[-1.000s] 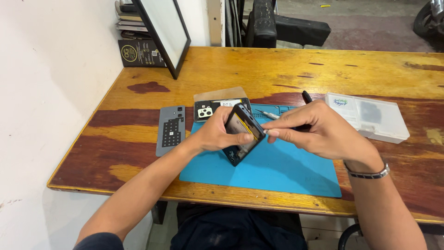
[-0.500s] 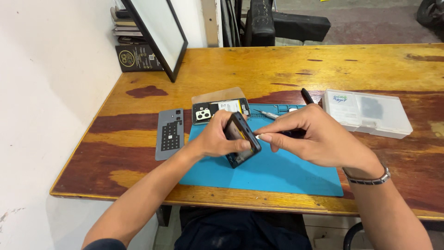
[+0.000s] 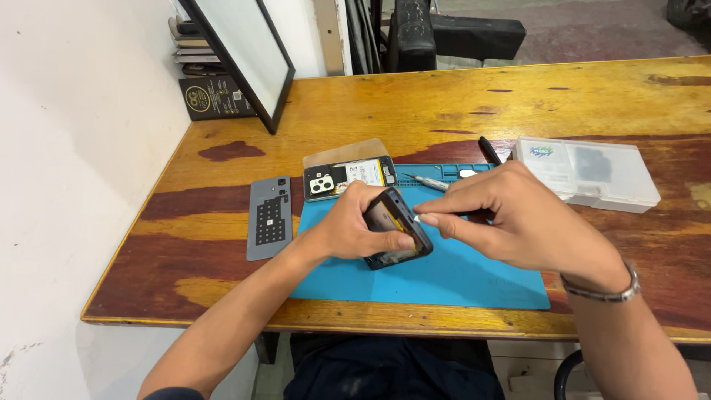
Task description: The person disassembles a smartphone on a workbench, removes the back cover and internal components, and uses tools to manipulate the battery and connectors. The person handles the phone frame, battery, and small parts while working on a blue mat.
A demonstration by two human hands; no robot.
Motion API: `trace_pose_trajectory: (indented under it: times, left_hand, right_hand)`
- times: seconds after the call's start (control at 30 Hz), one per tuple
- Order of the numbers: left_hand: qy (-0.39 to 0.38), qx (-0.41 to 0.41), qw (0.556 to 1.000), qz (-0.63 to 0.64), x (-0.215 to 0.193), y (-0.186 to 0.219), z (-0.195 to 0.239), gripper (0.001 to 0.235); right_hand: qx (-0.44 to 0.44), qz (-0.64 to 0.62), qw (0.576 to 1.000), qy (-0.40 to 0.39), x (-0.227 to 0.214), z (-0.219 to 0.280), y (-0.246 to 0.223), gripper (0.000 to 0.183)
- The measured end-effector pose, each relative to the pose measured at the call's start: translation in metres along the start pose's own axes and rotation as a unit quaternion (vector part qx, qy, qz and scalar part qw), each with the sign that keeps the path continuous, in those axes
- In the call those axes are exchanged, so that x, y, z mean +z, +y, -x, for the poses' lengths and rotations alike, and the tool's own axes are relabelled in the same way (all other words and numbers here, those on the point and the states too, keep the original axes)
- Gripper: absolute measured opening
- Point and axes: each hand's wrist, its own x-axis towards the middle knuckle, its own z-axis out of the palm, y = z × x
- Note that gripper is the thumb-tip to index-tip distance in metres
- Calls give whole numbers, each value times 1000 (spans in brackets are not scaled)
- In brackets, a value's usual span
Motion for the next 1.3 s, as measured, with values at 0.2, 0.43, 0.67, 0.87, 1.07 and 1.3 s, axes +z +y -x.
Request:
trace_pose_trajectory:
  times: [0.2, 0.43, 0.67, 0.87, 1.07, 1.3]
  left_hand:
    - [22, 5, 999, -22, 3, 5, -6, 37]
    - [15, 0, 1000, 3, 2, 2, -6, 35]
    - [22, -24, 992, 125, -5, -19, -3, 42]
    - [-1, -5, 989, 148, -17, -36, -3, 47]
    - [-11, -5, 994, 113, -17, -35, 0, 49]
    - [-32, -65, 988, 140, -26, -32, 2, 47]
  right_hand:
    - [-66, 83, 993, 48, -3, 2, -3, 23]
    - [-68, 46, 996, 15, -6, -2, 2, 20]
    - [-194, 175, 960, 99, 7, -3, -5, 66]
    - [-257, 317, 889, 208, 33, -13, 2, 61]
    - [-211, 260, 921, 199, 37, -13, 5, 60]
    - [-216, 194, 946, 146, 41, -16, 13, 55]
